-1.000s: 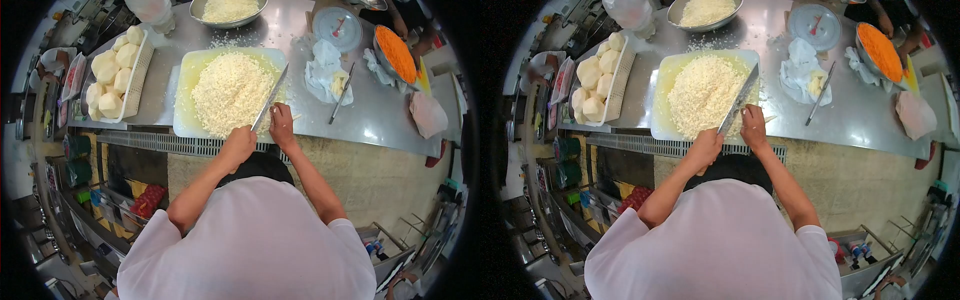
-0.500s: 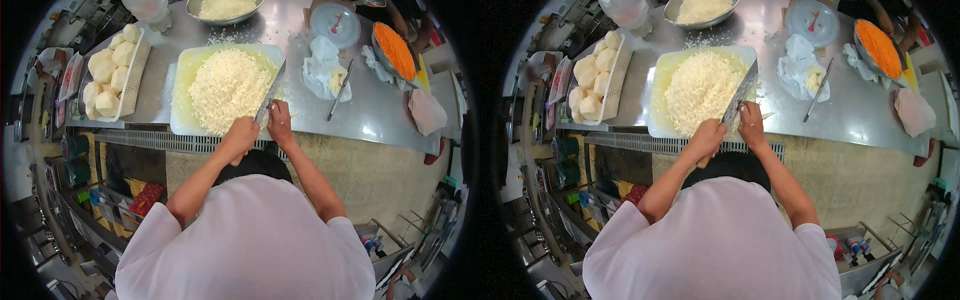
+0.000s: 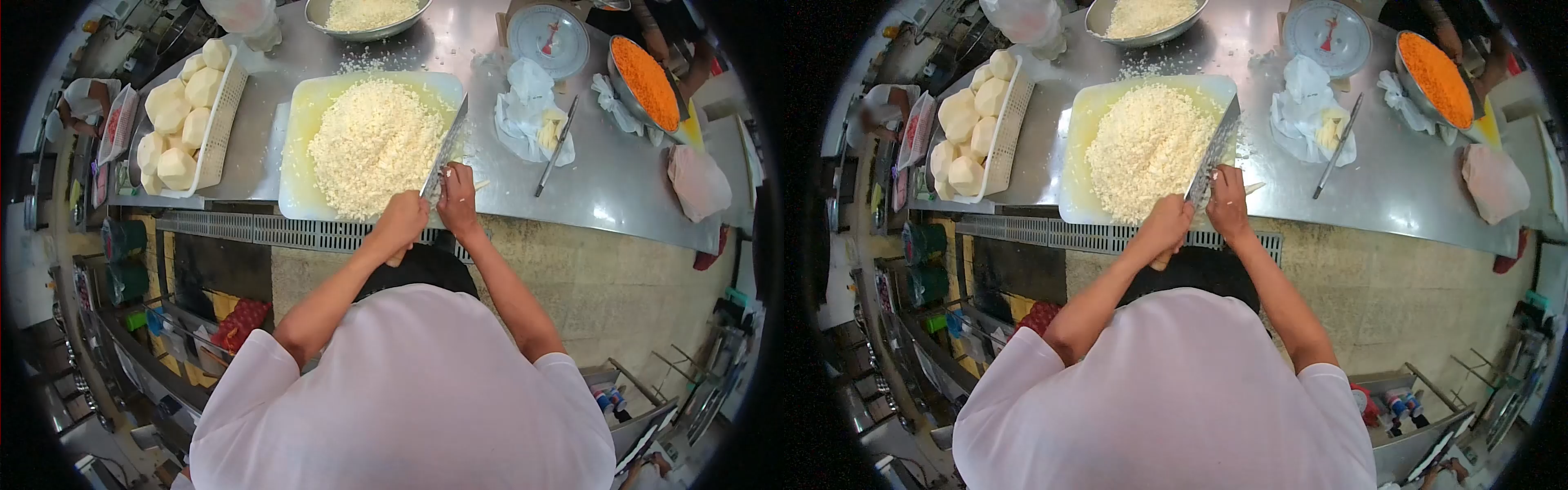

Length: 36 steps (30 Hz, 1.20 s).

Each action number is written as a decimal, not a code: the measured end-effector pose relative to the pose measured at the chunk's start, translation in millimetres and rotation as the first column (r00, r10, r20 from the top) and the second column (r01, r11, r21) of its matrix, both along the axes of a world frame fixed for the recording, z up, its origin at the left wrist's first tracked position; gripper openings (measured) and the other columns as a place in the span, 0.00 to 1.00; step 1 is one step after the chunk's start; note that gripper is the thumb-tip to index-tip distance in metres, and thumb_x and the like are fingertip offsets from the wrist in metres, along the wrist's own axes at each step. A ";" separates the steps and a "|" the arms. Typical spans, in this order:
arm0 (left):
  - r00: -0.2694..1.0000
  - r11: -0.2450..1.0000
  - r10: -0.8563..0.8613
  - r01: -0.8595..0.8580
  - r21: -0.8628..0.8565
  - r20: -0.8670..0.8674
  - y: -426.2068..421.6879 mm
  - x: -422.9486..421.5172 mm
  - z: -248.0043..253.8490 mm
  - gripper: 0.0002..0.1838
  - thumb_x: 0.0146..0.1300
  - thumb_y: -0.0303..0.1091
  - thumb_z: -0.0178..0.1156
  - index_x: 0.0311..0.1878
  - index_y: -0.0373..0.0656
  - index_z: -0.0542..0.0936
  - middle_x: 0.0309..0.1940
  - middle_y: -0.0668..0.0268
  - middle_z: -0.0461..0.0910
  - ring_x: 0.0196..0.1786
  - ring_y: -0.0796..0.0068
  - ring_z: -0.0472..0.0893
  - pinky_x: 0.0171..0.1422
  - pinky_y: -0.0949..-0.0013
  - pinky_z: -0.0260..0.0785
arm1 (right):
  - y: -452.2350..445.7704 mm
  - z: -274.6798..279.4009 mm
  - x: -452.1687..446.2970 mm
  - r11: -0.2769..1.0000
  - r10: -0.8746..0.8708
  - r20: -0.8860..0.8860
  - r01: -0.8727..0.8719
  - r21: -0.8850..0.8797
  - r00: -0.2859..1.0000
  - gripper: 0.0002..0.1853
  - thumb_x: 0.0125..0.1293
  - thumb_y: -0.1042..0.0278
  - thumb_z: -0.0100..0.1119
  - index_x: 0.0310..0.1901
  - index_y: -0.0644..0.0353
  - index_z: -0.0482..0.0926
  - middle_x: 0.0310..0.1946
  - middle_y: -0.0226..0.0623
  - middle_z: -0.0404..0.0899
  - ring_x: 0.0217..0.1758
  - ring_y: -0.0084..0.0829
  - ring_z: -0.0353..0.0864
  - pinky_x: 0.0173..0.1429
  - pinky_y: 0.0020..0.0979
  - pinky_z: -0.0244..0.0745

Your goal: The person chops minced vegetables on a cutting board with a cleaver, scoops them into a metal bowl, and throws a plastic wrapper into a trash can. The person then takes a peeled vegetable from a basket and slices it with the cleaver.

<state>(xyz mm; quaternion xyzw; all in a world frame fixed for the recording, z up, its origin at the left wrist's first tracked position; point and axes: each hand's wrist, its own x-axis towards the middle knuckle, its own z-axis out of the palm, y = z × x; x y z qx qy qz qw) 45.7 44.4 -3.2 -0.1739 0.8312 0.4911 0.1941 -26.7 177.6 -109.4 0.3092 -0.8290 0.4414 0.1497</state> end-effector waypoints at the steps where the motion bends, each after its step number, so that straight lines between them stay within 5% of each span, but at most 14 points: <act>1: 1.000 1.000 0.006 -0.006 0.003 -0.001 -1.1 2.9 6.8 0.19 0.76 0.34 0.48 0.33 0.26 0.75 0.15 0.52 0.77 0.13 0.61 0.79 0.17 0.57 0.72 | 0.4 -0.6 1.3 1.000 0.000 -0.001 0.000 -0.004 1.000 0.19 0.48 0.90 0.52 0.45 0.72 0.74 0.47 0.55 0.73 0.51 0.57 0.72 0.56 0.50 0.70; 4: 0.995 0.991 0.097 -0.099 0.089 0.034 2.2 10.8 29.7 0.19 0.76 0.33 0.47 0.32 0.26 0.75 0.14 0.52 0.76 0.13 0.61 0.79 0.17 0.58 0.72 | -1.9 0.5 -1.5 1.000 -0.015 0.017 0.015 -0.016 1.000 0.18 0.48 0.90 0.51 0.45 0.72 0.74 0.47 0.55 0.73 0.51 0.58 0.71 0.56 0.50 0.69; 8: 0.999 0.997 0.049 -0.049 0.058 -0.001 -1.0 1.3 -28.5 0.19 0.76 0.34 0.49 0.32 0.26 0.75 0.14 0.53 0.75 0.13 0.60 0.78 0.18 0.57 0.71 | 1.2 -4.0 -0.7 0.999 -0.027 0.022 0.027 -0.019 0.999 0.14 0.54 0.89 0.54 0.44 0.72 0.74 0.46 0.54 0.73 0.51 0.57 0.72 0.55 0.50 0.69; 11: 1.000 1.000 -0.005 0.005 0.001 -0.029 -10.3 -4.1 20.8 0.20 0.76 0.35 0.51 0.32 0.26 0.75 0.14 0.52 0.75 0.14 0.60 0.79 0.19 0.56 0.72 | 10.1 4.2 -5.6 1.000 0.024 0.119 -0.022 -0.020 0.993 0.09 0.64 0.83 0.58 0.45 0.68 0.75 0.45 0.51 0.74 0.52 0.54 0.73 0.55 0.47 0.71; 13: 0.999 1.000 0.030 -0.030 0.002 -0.012 -13.3 8.7 12.9 0.19 0.75 0.35 0.51 0.33 0.25 0.76 0.16 0.47 0.78 0.15 0.55 0.81 0.21 0.54 0.73 | 24.4 13.7 -7.2 0.997 0.073 0.193 -0.072 -0.009 0.979 0.14 0.60 0.78 0.66 0.47 0.69 0.75 0.49 0.51 0.76 0.55 0.56 0.73 0.57 0.49 0.71; 15: 0.977 0.965 -0.067 0.012 -0.263 -0.200 -20.9 21.0 -28.1 0.19 0.74 0.34 0.51 0.36 0.23 0.78 0.20 0.41 0.79 0.20 0.47 0.83 0.28 0.49 0.75 | 37.1 35.7 1.1 0.990 0.135 0.136 -0.139 0.021 0.982 0.21 0.56 0.76 0.72 0.50 0.67 0.76 0.51 0.50 0.78 0.58 0.55 0.74 0.61 0.46 0.72; 16: 1.000 0.990 -0.002 0.004 -0.144 0.013 -21.2 12.3 -6.4 0.18 0.73 0.33 0.52 0.38 0.22 0.79 0.25 0.35 0.80 0.27 0.38 0.84 0.35 0.46 0.76 | 40.5 35.6 4.4 0.985 0.124 0.145 -0.139 0.098 0.982 0.25 0.51 0.77 0.75 0.52 0.65 0.77 0.54 0.49 0.79 0.60 0.53 0.74 0.63 0.43 0.73; 19: 1.000 0.987 -0.015 0.013 -0.160 -0.012 -26.3 4.1 29.3 0.19 0.72 0.34 0.52 0.35 0.23 0.79 0.27 0.33 0.80 0.32 0.35 0.84 0.39 0.45 0.76 | 40.4 21.2 11.8 0.990 0.103 0.203 -0.120 0.076 0.974 0.25 0.50 0.80 0.74 0.52 0.66 0.77 0.53 0.50 0.80 0.59 0.53 0.75 0.61 0.44 0.74; 21: 0.998 0.984 -0.017 0.007 -0.177 -0.056 -27.1 13.7 23.3 0.20 0.72 0.35 0.52 0.33 0.23 0.79 0.28 0.32 0.80 0.33 0.35 0.84 0.39 0.46 0.76 | 30.5 11.4 13.5 0.997 0.064 0.193 -0.072 0.034 0.979 0.25 0.50 0.82 0.73 0.52 0.66 0.78 0.52 0.50 0.80 0.57 0.53 0.76 0.60 0.45 0.74; 23: 0.955 0.931 -0.055 -0.056 -0.360 -0.291 -29.8 21.8 4.6 0.20 0.73 0.35 0.51 0.33 0.23 0.78 0.27 0.33 0.80 0.33 0.35 0.84 0.40 0.45 0.76 | 18.1 10.2 17.7 1.000 0.015 0.195 -0.013 -0.009 0.981 0.25 0.49 0.83 0.73 0.51 0.66 0.78 0.52 0.50 0.81 0.55 0.54 0.77 0.59 0.45 0.75; 26: 0.984 0.936 -0.077 0.015 -0.351 -0.164 -40.4 6.5 -21.8 0.19 0.72 0.33 0.51 0.34 0.23 0.79 0.28 0.32 0.80 0.35 0.34 0.84 0.42 0.43 0.75 | 9.0 8.8 15.2 1.000 0.015 0.159 -0.018 0.017 0.987 0.24 0.49 0.81 0.74 0.51 0.66 0.79 0.53 0.50 0.81 0.55 0.54 0.78 0.60 0.45 0.75; 29: 0.998 0.978 0.025 -0.014 -0.208 0.051 -33.0 1.7 44.4 0.18 0.71 0.32 0.51 0.34 0.23 0.79 0.29 0.31 0.79 0.37 0.33 0.83 0.44 0.42 0.75 | 16.8 25.6 11.8 0.994 0.052 0.216 -0.071 0.081 0.975 0.28 0.48 0.73 0.80 0.53 0.65 0.81 0.55 0.46 0.81 0.59 0.50 0.79 0.63 0.43 0.76; 32: 0.976 0.941 -0.004 -0.071 -0.332 -0.220 -28.6 24.4 18.1 0.18 0.71 0.32 0.52 0.32 0.23 0.79 0.28 0.31 0.79 0.37 0.34 0.84 0.44 0.43 0.75 | 18.0 34.8 4.0 0.994 0.047 0.181 -0.064 0.090 0.982 0.30 0.47 0.68 0.82 0.54 0.65 0.81 0.58 0.47 0.80 0.61 0.50 0.78 0.65 0.42 0.75; 36: 0.987 0.943 -0.029 -0.025 -0.333 -0.158 -31.9 13.4 -11.5 0.17 0.71 0.32 0.52 0.35 0.24 0.79 0.28 0.31 0.79 0.37 0.34 0.84 0.44 0.43 0.75 | 11.5 33.7 -4.8 0.992 0.124 0.148 -0.125 -0.002 0.981 0.29 0.48 0.72 0.79 0.54 0.66 0.79 0.58 0.51 0.78 0.62 0.53 0.76 0.65 0.43 0.74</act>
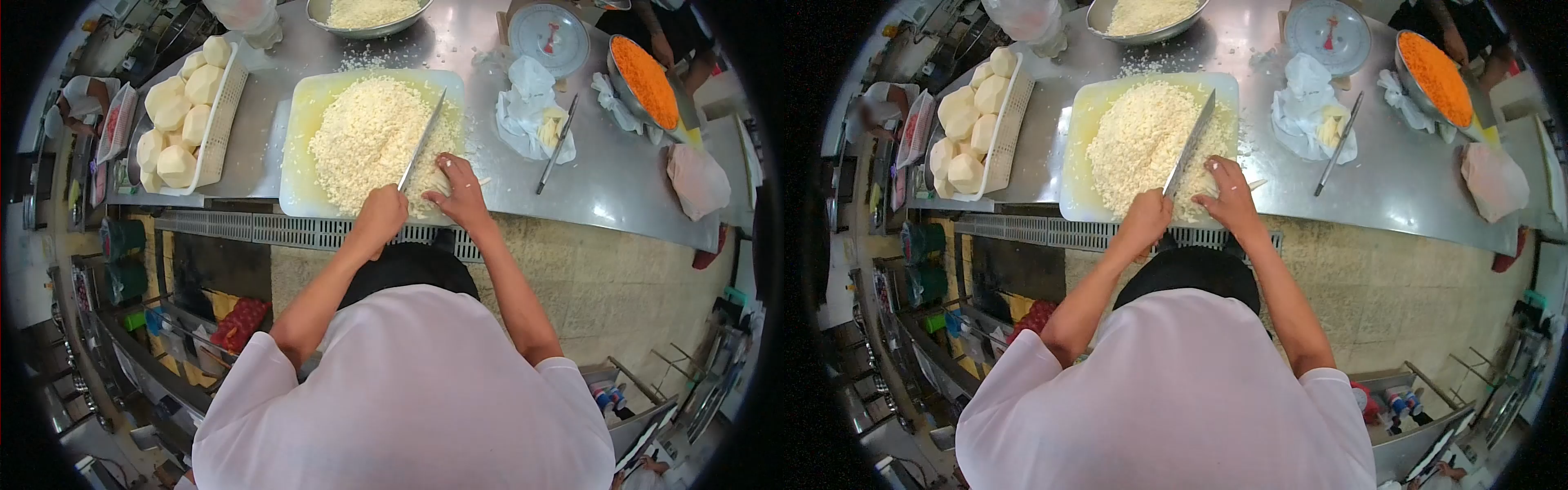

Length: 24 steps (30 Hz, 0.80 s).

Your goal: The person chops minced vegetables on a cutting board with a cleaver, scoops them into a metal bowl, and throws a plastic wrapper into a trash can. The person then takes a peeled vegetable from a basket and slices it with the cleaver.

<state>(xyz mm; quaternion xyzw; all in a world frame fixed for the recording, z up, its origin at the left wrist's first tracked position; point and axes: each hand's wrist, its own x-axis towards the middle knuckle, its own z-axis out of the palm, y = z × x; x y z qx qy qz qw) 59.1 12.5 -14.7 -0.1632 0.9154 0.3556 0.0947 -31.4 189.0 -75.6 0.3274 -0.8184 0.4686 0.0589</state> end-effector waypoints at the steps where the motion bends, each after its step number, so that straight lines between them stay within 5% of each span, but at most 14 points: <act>1: 0.999 0.997 0.022 -0.025 0.069 0.046 -0.9 -0.6 15.6 0.17 0.71 0.32 0.52 0.36 0.24 0.79 0.28 0.31 0.79 0.37 0.34 0.84 0.44 0.43 0.75 | 0.6 -7.5 2.9 0.999 -0.011 0.031 0.010 0.041 0.999 0.29 0.48 0.70 0.80 0.53 0.66 0.80 0.57 0.50 0.79 0.61 0.52 0.78 0.64 0.43 0.75; 6: 0.998 0.990 0.040 -0.033 0.134 -0.043 3.9 11.6 23.7 0.17 0.71 0.32 0.51 0.36 0.24 0.79 0.28 0.31 0.79 0.35 0.36 0.84 0.43 0.43 0.75 | 8.0 -14.3 5.1 0.996 0.017 0.126 -0.028 0.085 0.992 0.26 0.53 0.72 0.77 0.54 0.67 0.79 0.56 0.51 0.79 0.60 0.52 0.78 0.63 0.42 0.75; 9: 0.994 0.979 0.048 -0.068 0.194 0.101 5.6 2.8 5.3 0.18 0.71 0.33 0.51 0.36 0.24 0.79 0.28 0.32 0.79 0.36 0.35 0.84 0.44 0.43 0.75 | 5.8 -13.6 10.4 1.000 -0.022 0.024 0.022 -0.003 0.999 0.21 0.56 0.75 0.73 0.52 0.67 0.79 0.53 0.50 0.80 0.57 0.52 0.79 0.60 0.43 0.77; 11: 0.989 0.983 -0.037 0.010 0.184 0.141 3.7 -4.3 19.3 0.15 0.75 0.33 0.49 0.37 0.28 0.75 0.14 0.55 0.75 0.13 0.63 0.76 0.20 0.58 0.70 | 2.5 -17.5 14.1 0.993 -0.121 0.008 0.121 -0.013 0.993 0.13 0.60 0.79 0.67 0.46 0.67 0.79 0.48 0.50 0.80 0.53 0.53 0.79 0.56 0.45 0.76; 12: 0.989 0.983 -0.038 0.012 0.183 0.140 6.1 -0.9 26.9 0.15 0.75 0.33 0.49 0.37 0.28 0.75 0.14 0.55 0.75 0.13 0.63 0.76 0.20 0.58 0.70 | 0.5 -19.7 16.3 0.992 -0.123 0.007 0.123 -0.015 0.992 0.13 0.60 0.79 0.67 0.46 0.67 0.79 0.48 0.50 0.80 0.53 0.53 0.79 0.56 0.45 0.76; 14: 0.999 0.990 -0.038 0.033 0.134 0.037 11.0 9.4 38.4 0.17 0.71 0.33 0.51 0.38 0.24 0.80 0.28 0.32 0.80 0.35 0.34 0.84 0.43 0.43 0.76 | -5.3 -24.2 19.4 0.985 -0.172 -0.082 0.172 -0.013 0.982 0.11 0.58 0.86 0.60 0.43 0.68 0.77 0.45 0.49 0.79 0.50 0.54 0.77 0.54 0.47 0.74; 17: 0.997 0.990 -0.059 0.053 0.130 0.041 18.3 6.3 -7.4 0.16 0.71 0.32 0.52 0.38 0.24 0.80 0.28 0.32 0.80 0.36 0.33 0.83 0.45 0.43 0.75 | -8.8 -31.3 19.8 0.987 -0.159 -0.106 0.162 0.019 0.981 0.16 0.52 0.89 0.56 0.44 0.68 0.76 0.46 0.50 0.77 0.49 0.54 0.76 0.54 0.47 0.72; 21: 0.956 0.973 -0.013 -0.056 0.226 0.293 20.6 -9.0 43.3 0.16 0.71 0.32 0.53 0.38 0.25 0.80 0.30 0.32 0.80 0.39 0.30 0.82 0.47 0.41 0.75 | -9.8 -37.2 19.3 0.988 -0.151 -0.137 0.153 0.002 0.979 0.20 0.47 0.90 0.55 0.44 0.67 0.76 0.47 0.51 0.76 0.50 0.54 0.75 0.54 0.48 0.71; 23: 0.994 0.980 -0.105 0.097 0.173 0.041 18.0 4.3 29.1 0.15 0.75 0.32 0.49 0.37 0.29 0.75 0.14 0.56 0.73 0.14 0.64 0.77 0.20 0.58 0.71 | -11.2 -37.6 18.2 0.986 -0.162 -0.150 0.164 0.003 0.975 0.19 0.47 0.90 0.55 0.45 0.68 0.75 0.48 0.52 0.76 0.50 0.54 0.74 0.55 0.48 0.70; 24: 0.993 0.983 -0.114 0.114 0.141 -0.014 18.3 9.4 8.8 0.14 0.75 0.32 0.50 0.37 0.29 0.75 0.14 0.56 0.73 0.15 0.64 0.78 0.20 0.58 0.71 | -11.8 -37.5 17.2 0.985 -0.168 -0.149 0.170 -0.001 0.974 0.19 0.47 0.90 0.55 0.45 0.68 0.75 0.48 0.52 0.76 0.50 0.54 0.74 0.55 0.48 0.70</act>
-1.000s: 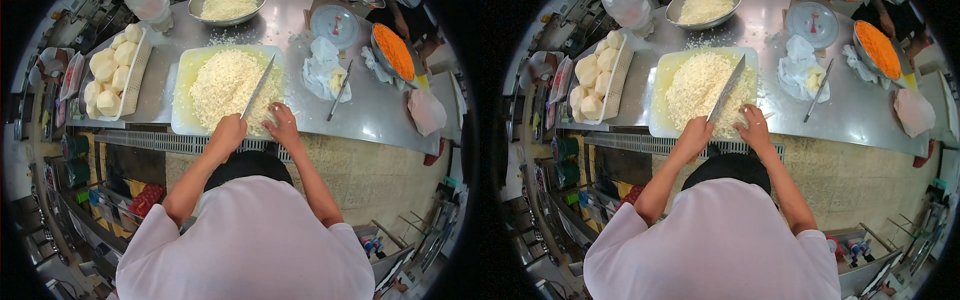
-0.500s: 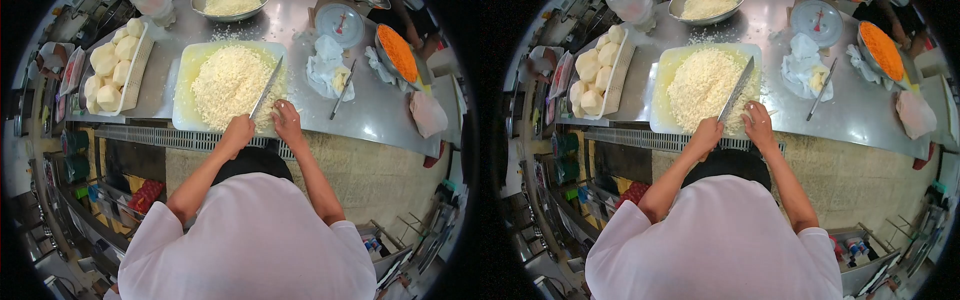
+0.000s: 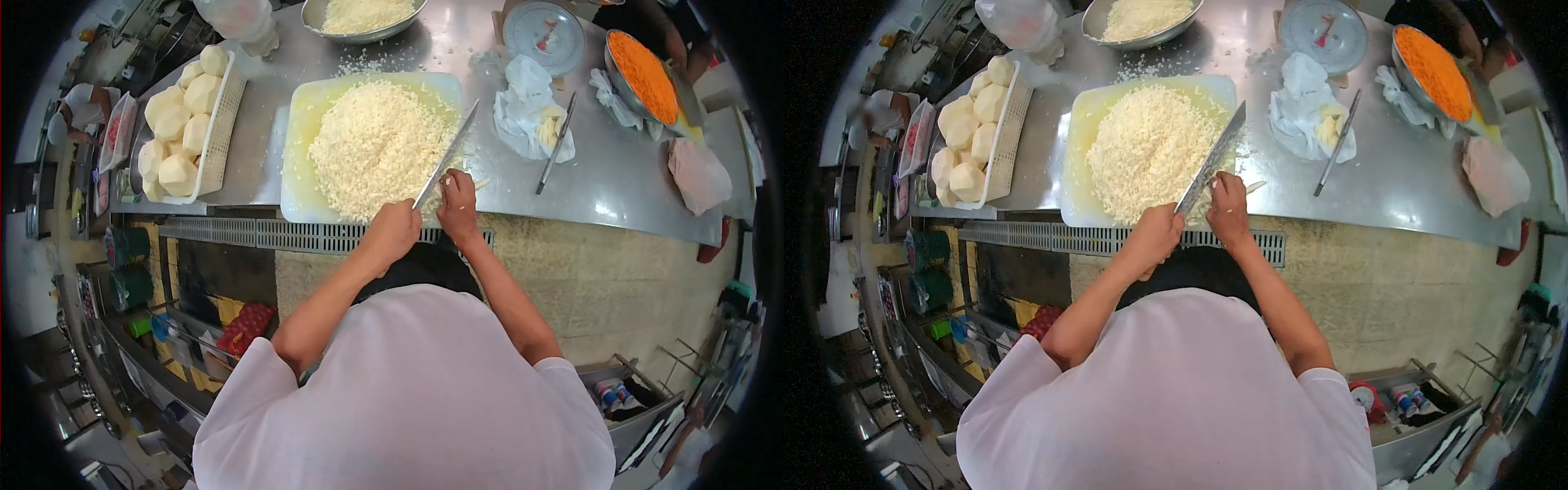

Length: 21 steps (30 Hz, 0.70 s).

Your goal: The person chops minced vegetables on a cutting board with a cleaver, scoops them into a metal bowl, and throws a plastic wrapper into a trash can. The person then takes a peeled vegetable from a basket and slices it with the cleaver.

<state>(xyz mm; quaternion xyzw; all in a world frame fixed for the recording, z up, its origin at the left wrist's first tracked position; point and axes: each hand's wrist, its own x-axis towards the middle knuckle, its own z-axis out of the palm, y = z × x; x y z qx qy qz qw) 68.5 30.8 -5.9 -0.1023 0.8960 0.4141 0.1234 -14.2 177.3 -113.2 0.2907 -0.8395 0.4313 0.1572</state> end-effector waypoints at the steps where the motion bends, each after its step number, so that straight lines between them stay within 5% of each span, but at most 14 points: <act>1: 1.000 1.000 -0.005 0.005 -0.001 0.004 0.4 -1.7 -16.4 0.14 0.75 0.32 0.50 0.37 0.29 0.75 0.14 0.56 0.73 0.15 0.64 0.78 0.20 0.58 0.71 | 0.4 0.2 1.0 1.000 0.001 0.008 -0.001 0.003 1.000 0.20 0.47 0.90 0.55 0.45 0.68 0.76 0.48 0.51 0.76 0.51 0.54 0.74 0.55 0.48 0.70; 4: 1.000 1.000 0.007 -0.007 -0.013 0.002 4.1 -13.5 -16.3 0.14 0.75 0.31 0.49 0.37 0.29 0.75 0.14 0.58 0.73 0.14 0.65 0.77 0.19 0.60 0.71 | 0.4 -0.9 1.5 1.000 0.005 0.010 -0.005 -0.005 1.000 0.20 0.47 0.90 0.55 0.45 0.68 0.76 0.48 0.51 0.76 0.51 0.55 0.74 0.56 0.49 0.70; 6: 0.947 0.991 0.065 -0.099 0.094 0.315 9.1 -23.6 52.2 0.16 0.71 0.31 0.52 0.37 0.24 0.79 0.27 0.32 0.80 0.34 0.33 0.83 0.42 0.43 0.76 | 0.8 -1.7 1.4 1.000 0.008 0.000 -0.008 -0.021 1.000 0.21 0.46 0.90 0.55 0.45 0.68 0.76 0.48 0.52 0.75 0.51 0.55 0.74 0.56 0.49 0.70; 7: 0.949 0.991 0.065 -0.097 0.090 0.310 8.6 -20.3 45.3 0.16 0.71 0.31 0.52 0.37 0.24 0.79 0.27 0.32 0.80 0.34 0.33 0.83 0.42 0.43 0.76 | 0.6 -2.1 0.7 1.000 0.004 -0.004 -0.004 -0.016 1.000 0.21 0.46 0.90 0.55 0.45 0.68 0.76 0.48 0.52 0.75 0.51 0.55 0.74 0.55 0.49 0.70; 9: 0.996 0.995 0.050 -0.056 0.081 0.071 8.9 -2.8 4.9 0.15 0.75 0.31 0.48 0.37 0.27 0.76 0.14 0.56 0.74 0.15 0.64 0.79 0.20 0.58 0.71 | 0.0 -3.3 0.6 1.000 -0.009 0.000 0.009 -0.012 1.000 0.21 0.46 0.90 0.55 0.45 0.68 0.76 0.48 0.52 0.75 0.51 0.55 0.74 0.55 0.49 0.70; 14: 0.979 0.995 0.026 -0.045 0.088 0.203 10.7 -16.1 11.9 0.13 0.75 0.30 0.48 0.40 0.27 0.75 0.14 0.58 0.73 0.13 0.66 0.77 0.18 0.60 0.71 | 2.7 1.4 3.1 1.000 0.001 0.023 0.000 -0.020 1.000 0.20 0.47 0.90 0.54 0.45 0.68 0.75 0.48 0.52 0.75 0.51 0.56 0.74 0.56 0.49 0.70; 16: 0.961 0.970 0.110 -0.160 0.185 0.252 12.5 -14.1 37.0 0.16 0.72 0.30 0.50 0.35 0.23 0.77 0.20 0.40 0.78 0.17 0.50 0.81 0.24 0.50 0.74 | -1.1 -2.4 0.4 0.999 -0.009 0.004 0.009 -0.035 1.000 0.20 0.47 0.90 0.54 0.45 0.68 0.75 0.47 0.52 0.75 0.51 0.56 0.74 0.55 0.49 0.70; 21: 0.997 0.982 0.059 -0.067 0.178 0.048 12.1 -11.4 -12.7 0.17 0.74 0.31 0.49 0.36 0.24 0.77 0.16 0.49 0.77 0.15 0.59 0.80 0.20 0.55 0.73 | 0.0 -1.7 3.7 0.998 -0.032 -0.010 0.032 -0.052 0.999 0.19 0.48 0.91 0.53 0.44 0.68 0.75 0.47 0.52 0.75 0.50 0.55 0.74 0.55 0.48 0.70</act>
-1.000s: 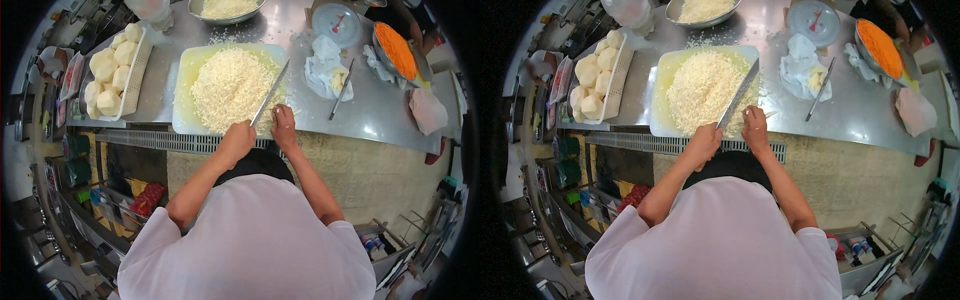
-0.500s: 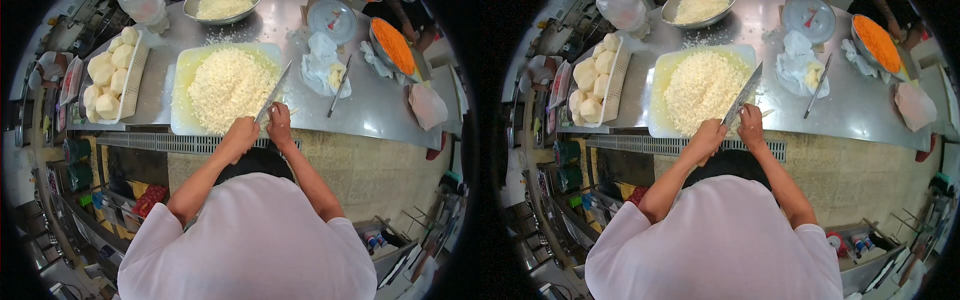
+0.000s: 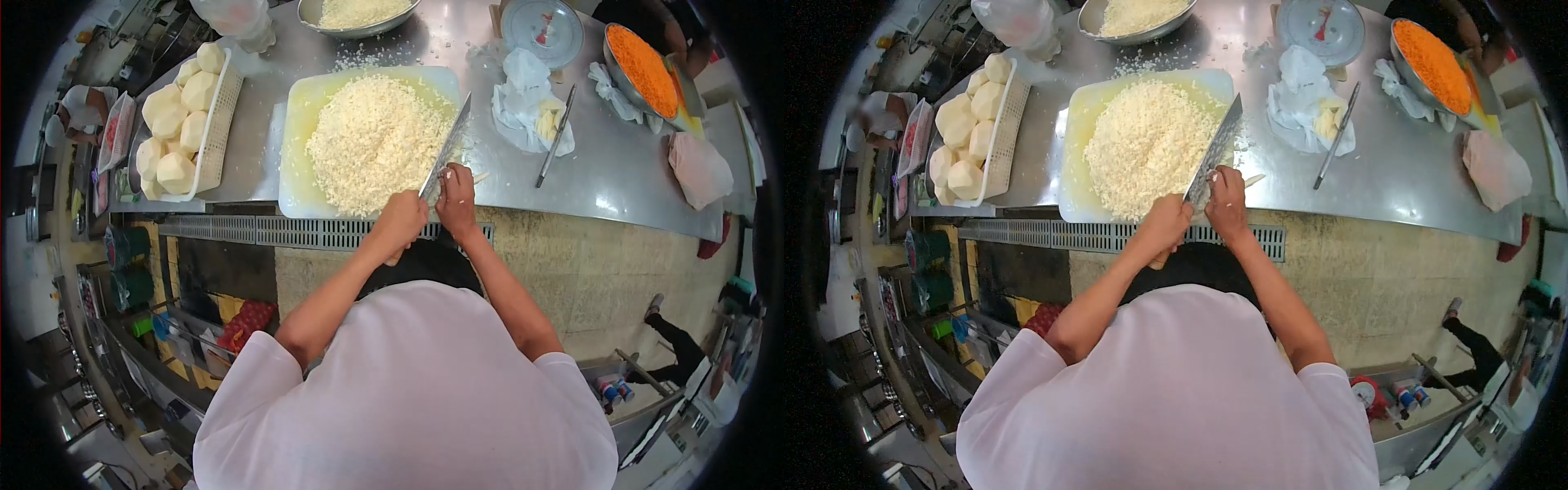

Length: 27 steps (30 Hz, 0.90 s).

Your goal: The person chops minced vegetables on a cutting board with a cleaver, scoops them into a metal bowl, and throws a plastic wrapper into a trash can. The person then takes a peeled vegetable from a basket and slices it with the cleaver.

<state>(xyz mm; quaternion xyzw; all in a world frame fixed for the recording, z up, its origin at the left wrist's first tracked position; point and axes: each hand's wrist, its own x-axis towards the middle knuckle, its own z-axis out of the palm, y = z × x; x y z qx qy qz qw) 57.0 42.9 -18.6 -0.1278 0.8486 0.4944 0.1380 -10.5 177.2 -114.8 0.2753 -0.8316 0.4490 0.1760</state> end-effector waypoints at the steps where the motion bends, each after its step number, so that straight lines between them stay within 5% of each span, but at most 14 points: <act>1: 0.995 1.000 0.013 -0.015 0.020 0.097 -1.3 -3.9 22.2 0.17 0.74 0.31 0.49 0.36 0.24 0.77 0.16 0.50 0.77 0.16 0.60 0.80 0.20 0.56 0.73 | 1.4 -0.3 0.5 1.000 0.008 0.002 -0.008 0.010 1.000 0.19 0.49 0.91 0.53 0.45 0.68 0.75 0.47 0.52 0.75 0.50 0.55 0.74 0.54 0.48 0.70; 3: 0.974 0.997 0.030 -0.045 0.060 0.225 -1.5 -3.8 37.8 0.17 0.74 0.32 0.49 0.34 0.25 0.76 0.14 0.52 0.76 0.15 0.61 0.79 0.18 0.57 0.71 | 0.1 0.4 -2.7 1.000 0.015 -0.005 -0.015 0.012 1.000 0.18 0.50 0.91 0.53 0.45 0.69 0.76 0.47 0.52 0.75 0.50 0.55 0.74 0.54 0.48 0.71; 8: 0.991 0.995 0.052 -0.062 0.081 0.122 3.0 -2.6 7.8 0.19 0.74 0.34 0.49 0.31 0.27 0.75 0.13 0.53 0.75 0.13 0.61 0.78 0.17 0.57 0.70 | 1.8 -1.3 0.0 1.000 -0.004 0.013 0.004 0.001 1.000 0.16 0.53 0.89 0.57 0.44 0.68 0.77 0.47 0.51 0.76 0.51 0.55 0.74 0.55 0.48 0.71; 12: 0.992 1.000 0.021 -0.020 -0.008 0.124 -11.0 -2.0 33.4 0.18 0.73 0.33 0.51 0.32 0.25 0.76 0.15 0.48 0.77 0.16 0.56 0.80 0.23 0.54 0.73 | 18.6 17.6 -2.2 0.997 0.081 0.146 -0.080 -0.017 0.986 0.14 0.55 0.85 0.64 0.44 0.67 0.77 0.49 0.51 0.77 0.54 0.54 0.75 0.57 0.47 0.72; 14: 0.959 0.937 -0.090 -0.010 -0.349 -0.270 -19.2 12.6 -7.0 0.18 0.72 0.32 0.50 0.34 0.23 0.78 0.20 0.40 0.79 0.23 0.45 0.83 0.31 0.47 0.76 | 29.1 38.5 5.5 0.994 0.074 0.112 -0.082 0.068 0.991 0.16 0.54 0.81 0.69 0.46 0.68 0.78 0.50 0.52 0.78 0.54 0.54 0.76 0.58 0.45 0.73; 15: 0.961 0.939 -0.093 -0.003 -0.345 -0.261 -19.7 10.6 -3.4 0.18 0.72 0.32 0.50 0.34 0.23 0.78 0.20 0.40 0.79 0.23 0.45 0.83 0.31 0.47 0.76 | 32.4 39.9 8.1 0.991 0.077 0.134 -0.091 0.102 0.988 0.18 0.53 0.80 0.71 0.46 0.68 0.79 0.49 0.51 0.80 0.53 0.53 0.78 0.58 0.43 0.75; 17: 0.988 0.982 0.039 -0.010 -0.188 0.152 -21.2 -4.9 17.8 0.17 0.71 0.31 0.50 0.36 0.22 0.79 0.26 0.33 0.79 0.32 0.34 0.84 0.41 0.43 0.76 | 28.8 28.0 13.0 0.994 0.053 0.148 -0.066 0.087 0.988 0.18 0.52 0.81 0.71 0.46 0.67 0.79 0.48 0.50 0.81 0.52 0.53 0.78 0.56 0.43 0.76; 23: 0.999 0.979 0.023 -0.028 -0.200 -0.029 -18.0 15.4 27.4 0.17 0.71 0.31 0.51 0.35 0.23 0.79 0.27 0.33 0.79 0.35 0.34 0.83 0.43 0.43 0.75 | 21.3 29.1 8.3 0.999 0.046 0.201 -0.048 0.003 0.978 0.17 0.52 0.85 0.68 0.45 0.66 0.80 0.46 0.48 0.82 0.48 0.53 0.80 0.52 0.44 0.78; 27: 0.999 0.986 0.013 -0.005 -0.168 0.043 -13.8 4.2 14.4 0.16 0.71 0.31 0.52 0.34 0.24 0.79 0.27 0.32 0.78 0.37 0.33 0.83 0.43 0.43 0.75 | 26.8 34.4 5.4 0.991 0.107 0.290 -0.124 0.040 0.951 0.14 0.54 0.87 0.66 0.42 0.66 0.79 0.42 0.47 0.81 0.46 0.53 0.81 0.49 0.46 0.77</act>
